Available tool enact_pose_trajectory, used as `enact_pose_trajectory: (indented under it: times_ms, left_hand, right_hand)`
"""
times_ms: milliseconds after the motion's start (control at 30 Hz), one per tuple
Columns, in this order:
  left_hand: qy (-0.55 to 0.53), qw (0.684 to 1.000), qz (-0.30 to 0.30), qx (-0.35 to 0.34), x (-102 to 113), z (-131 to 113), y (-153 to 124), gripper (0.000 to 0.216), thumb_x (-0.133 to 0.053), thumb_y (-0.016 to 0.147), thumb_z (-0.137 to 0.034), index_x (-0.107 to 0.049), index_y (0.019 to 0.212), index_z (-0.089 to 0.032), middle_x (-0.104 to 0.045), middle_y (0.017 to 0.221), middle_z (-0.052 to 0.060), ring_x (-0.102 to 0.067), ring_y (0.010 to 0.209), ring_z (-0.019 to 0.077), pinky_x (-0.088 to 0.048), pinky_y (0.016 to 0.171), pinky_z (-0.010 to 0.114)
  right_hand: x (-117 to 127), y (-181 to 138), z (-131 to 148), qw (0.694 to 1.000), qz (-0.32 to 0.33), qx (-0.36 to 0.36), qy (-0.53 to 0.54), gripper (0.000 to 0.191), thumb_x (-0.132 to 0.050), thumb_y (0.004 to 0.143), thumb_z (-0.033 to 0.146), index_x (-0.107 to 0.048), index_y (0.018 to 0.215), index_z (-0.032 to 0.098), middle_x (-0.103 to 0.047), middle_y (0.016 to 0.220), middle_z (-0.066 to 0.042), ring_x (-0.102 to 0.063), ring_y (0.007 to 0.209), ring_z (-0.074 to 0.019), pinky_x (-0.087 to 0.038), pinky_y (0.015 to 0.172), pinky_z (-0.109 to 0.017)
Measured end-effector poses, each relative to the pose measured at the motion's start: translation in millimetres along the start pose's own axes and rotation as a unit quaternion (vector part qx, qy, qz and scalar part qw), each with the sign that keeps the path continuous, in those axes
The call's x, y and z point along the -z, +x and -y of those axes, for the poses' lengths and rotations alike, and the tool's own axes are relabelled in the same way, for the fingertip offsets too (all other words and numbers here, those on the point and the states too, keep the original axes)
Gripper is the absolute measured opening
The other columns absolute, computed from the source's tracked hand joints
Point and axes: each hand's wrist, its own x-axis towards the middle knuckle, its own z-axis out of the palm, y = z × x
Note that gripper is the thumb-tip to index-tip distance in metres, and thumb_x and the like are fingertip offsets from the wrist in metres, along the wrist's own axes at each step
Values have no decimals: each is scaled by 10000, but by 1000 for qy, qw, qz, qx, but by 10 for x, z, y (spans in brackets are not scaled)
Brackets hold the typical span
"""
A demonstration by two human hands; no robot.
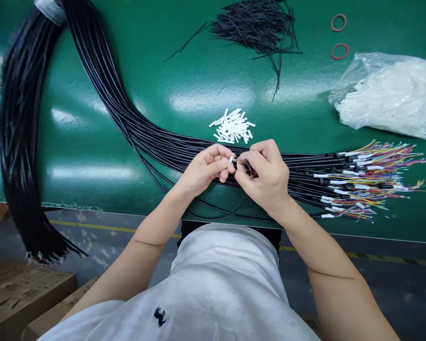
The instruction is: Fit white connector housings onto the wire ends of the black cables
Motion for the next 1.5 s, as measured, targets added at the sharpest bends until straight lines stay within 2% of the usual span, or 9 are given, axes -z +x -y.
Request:
enact_pose_trajectory:
  times_ms: [367, 800, 1033, 1133, 1300, 1400, 1500]
  left_hand:
    - [75, 994, -12, -79, -1, 39, -42, 339, -830, 878, -404, -645, 1018, -157, -739, 828, -17, -667, 649, 33, -558, 634, 145]
    - [70, 997, 10, -38, 23, 40, 2, 443, -907, 773, -454, -606, 897, -154, -729, 741, -15, -616, 530, 39, -498, 519, 150]
    - [85, 995, 7, -44, 23, 16, -10, 378, -877, 815, -415, -622, 921, -158, -719, 743, -18, -617, 550, 40, -497, 539, 147]
    - [79, 996, -14, -50, 4, 20, -10, 319, -846, 849, -385, -645, 963, -166, -714, 748, -20, -598, 562, 35, -484, 551, 135]
    - [104, 990, -82, -38, -59, -16, -62, 293, -877, 795, -360, -693, 927, -175, -685, 708, -21, -554, 538, 46, -464, 521, 142]
    - [123, 986, -105, -49, -5, -27, -59, 241, -870, 796, -323, -742, 952, -192, -673, 708, -18, -554, 567, 53, -465, 536, 140]
    - [131, 983, -117, -62, 30, -18, -27, 214, -870, 787, -316, -756, 926, -200, -668, 703, -12, -551, 583, 65, -471, 548, 152]
  right_hand:
    - [16, 12, 5, 1000, 15, -8, -5, 113, -660, 834, 94, -651, 808, 204, -578, 826, -5, -506, 620, -98, -432, 555, -267]
    - [15, 15, 34, 1000, 20, -16, -3, 111, -639, 871, 135, -638, 797, 218, -603, 804, 0, -459, 562, -97, -426, 518, -269]
    - [-2, 32, 21, 999, 23, -21, 36, 132, -634, 878, 97, -630, 796, 201, -563, 822, 4, -459, 610, -92, -392, 545, -253]
    - [-18, 33, 6, 996, 30, -50, 68, 120, -650, 867, 96, -639, 799, 196, -553, 831, 6, -504, 662, -103, -426, 598, -257]
    - [-48, 8, 21, 991, 58, -77, 94, 85, -595, 933, 173, -647, 867, 192, -605, 935, -37, -605, 825, -142, -500, 719, -269]
    - [-107, 14, -28, 986, 95, -86, 102, 98, -564, 969, 215, -639, 914, 187, -614, 988, -56, -624, 888, -154, -516, 795, -273]
    - [-131, 35, -72, 980, 118, -101, 122, 111, -543, 978, 211, -640, 931, 182, -612, 1006, -52, -613, 887, -141, -505, 806, -261]
